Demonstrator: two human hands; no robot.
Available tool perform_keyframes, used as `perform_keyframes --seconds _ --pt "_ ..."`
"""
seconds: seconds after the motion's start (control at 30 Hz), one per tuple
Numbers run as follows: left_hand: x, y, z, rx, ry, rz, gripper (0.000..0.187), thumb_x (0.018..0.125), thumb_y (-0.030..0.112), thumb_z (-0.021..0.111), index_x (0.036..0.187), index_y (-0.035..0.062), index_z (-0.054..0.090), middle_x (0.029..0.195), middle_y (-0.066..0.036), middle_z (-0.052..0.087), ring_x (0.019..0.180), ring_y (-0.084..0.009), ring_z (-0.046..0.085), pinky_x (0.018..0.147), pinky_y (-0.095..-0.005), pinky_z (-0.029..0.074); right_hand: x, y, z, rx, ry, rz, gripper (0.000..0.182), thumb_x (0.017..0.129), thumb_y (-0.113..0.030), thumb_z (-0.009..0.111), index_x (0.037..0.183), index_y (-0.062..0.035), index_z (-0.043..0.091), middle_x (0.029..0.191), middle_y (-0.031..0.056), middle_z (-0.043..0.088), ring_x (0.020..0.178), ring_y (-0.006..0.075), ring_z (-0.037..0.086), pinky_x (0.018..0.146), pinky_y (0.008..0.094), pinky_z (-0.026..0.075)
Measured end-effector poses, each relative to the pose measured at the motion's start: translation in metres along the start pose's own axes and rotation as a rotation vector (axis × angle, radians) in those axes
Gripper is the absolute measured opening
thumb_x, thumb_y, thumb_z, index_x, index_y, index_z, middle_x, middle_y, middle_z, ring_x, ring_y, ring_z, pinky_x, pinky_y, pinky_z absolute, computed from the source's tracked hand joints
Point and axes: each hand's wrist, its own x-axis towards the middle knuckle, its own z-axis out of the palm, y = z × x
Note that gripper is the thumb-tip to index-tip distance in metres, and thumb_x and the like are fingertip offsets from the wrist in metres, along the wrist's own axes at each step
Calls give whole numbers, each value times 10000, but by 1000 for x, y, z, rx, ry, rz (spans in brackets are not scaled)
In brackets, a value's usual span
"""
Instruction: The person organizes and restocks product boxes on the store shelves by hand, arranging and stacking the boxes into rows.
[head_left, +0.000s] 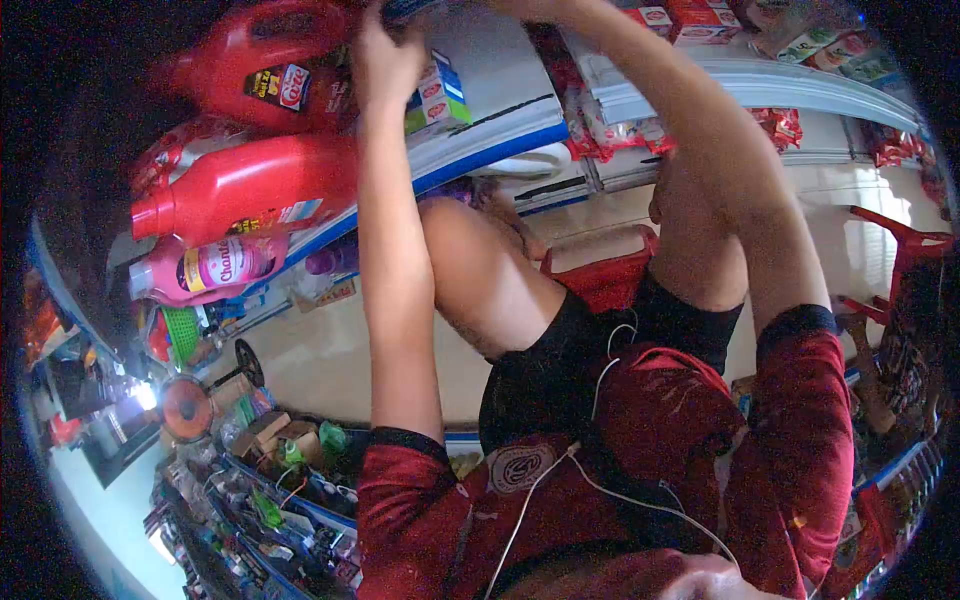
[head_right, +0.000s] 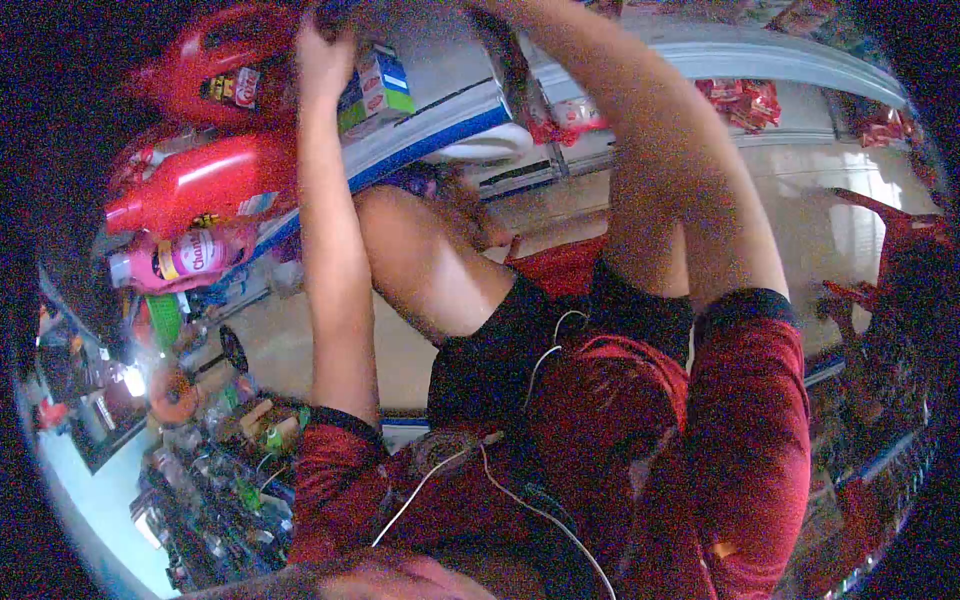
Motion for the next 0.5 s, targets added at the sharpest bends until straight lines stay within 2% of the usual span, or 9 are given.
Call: perform_keyframes --seconds 0.07,0.13,0.2,0.23,0.27,0.33,0.37,0.43,0.5 --pt "12 -75 -8 65 12 108 490 859 268 652 1235 -18 525 1162 -210 625 1081 -340 602 953 -403 434 10 -9 28 6 -62 201 402 722 -169 709 1096 -52 617 1080 195 646 965 368 624 787 432 497" --pt "6 -80 -20 110 41 67 466 850 238 663 1230 1 535 1121 -199 647 1035 -346 623 935 -404 447 12 -10 46 -127 -70 120 403 728 -155 688 1107 -43 606 1111 209 627 1008 372 604 821 431 491" --pt "-6 -74 -34 372 -70 -96 592 805 329 677 1299 60 494 1143 -221 628 1077 -382 596 929 -437 449 18 4 80 65 -119 47 429 729 -154 673 1137 -43 598 1143 223 606 1069 364 577 876 415 477" --pt "-11 -71 -35 387 -83 -142 621 796 353 684 1303 52 491 1146 -228 625 1085 -389 590 939 -432 444 10 -5 81 34 -138 235 405 758 -144 648 1149 -51 601 1182 211 597 1117 357 551 929 404 454" --pt "-11 -86 -36 393 -81 -152 621 796 353 684 1303 52 491 1146 -228 625 1085 -389 590 939 -432 444 10 4 90 43 -145 234 405 758 -144 648 1149 -51 601 1182 211 597 1117 357 551 929 404 454" --pt "-7 -126 -33 217 -143 -2 638 792 364 688 1298 32 486 1158 -241 614 1105 -394 576 953 -425 438 10 23 106 526 -243 58 410 797 -129 629 1201 -73 587 1209 191 593 1121 341 551 952 399 440" --pt "-9 -122 -34 267 -175 -68 607 800 313 694 1282 6 487 1166 -226 618 1108 -362 585 962 -406 434 9 8 95 527 -246 56 410 797 -129 629 1201 -73 587 1209 191 593 1121 341 551 952 399 440" --pt "-13 -109 -33 183 -171 -72 577 809 280 690 1277 5 493 1161 -212 625 1097 -343 593 961 -396 434 7 -21 69 -23 -352 212 392 868 -196 586 1244 -87 568 1205 166 606 1101 326 564 953 393 441" --pt "-17 -102 -30 -5 -215 -214 479 826 202 674 1243 16 529 1135 -178 644 1063 -304 610 955 -376 433 10 -2 77 -40 -423 259 395 890 -250 559 1256 -101 566 1199 164 610 1093 317 569 947 389 442"
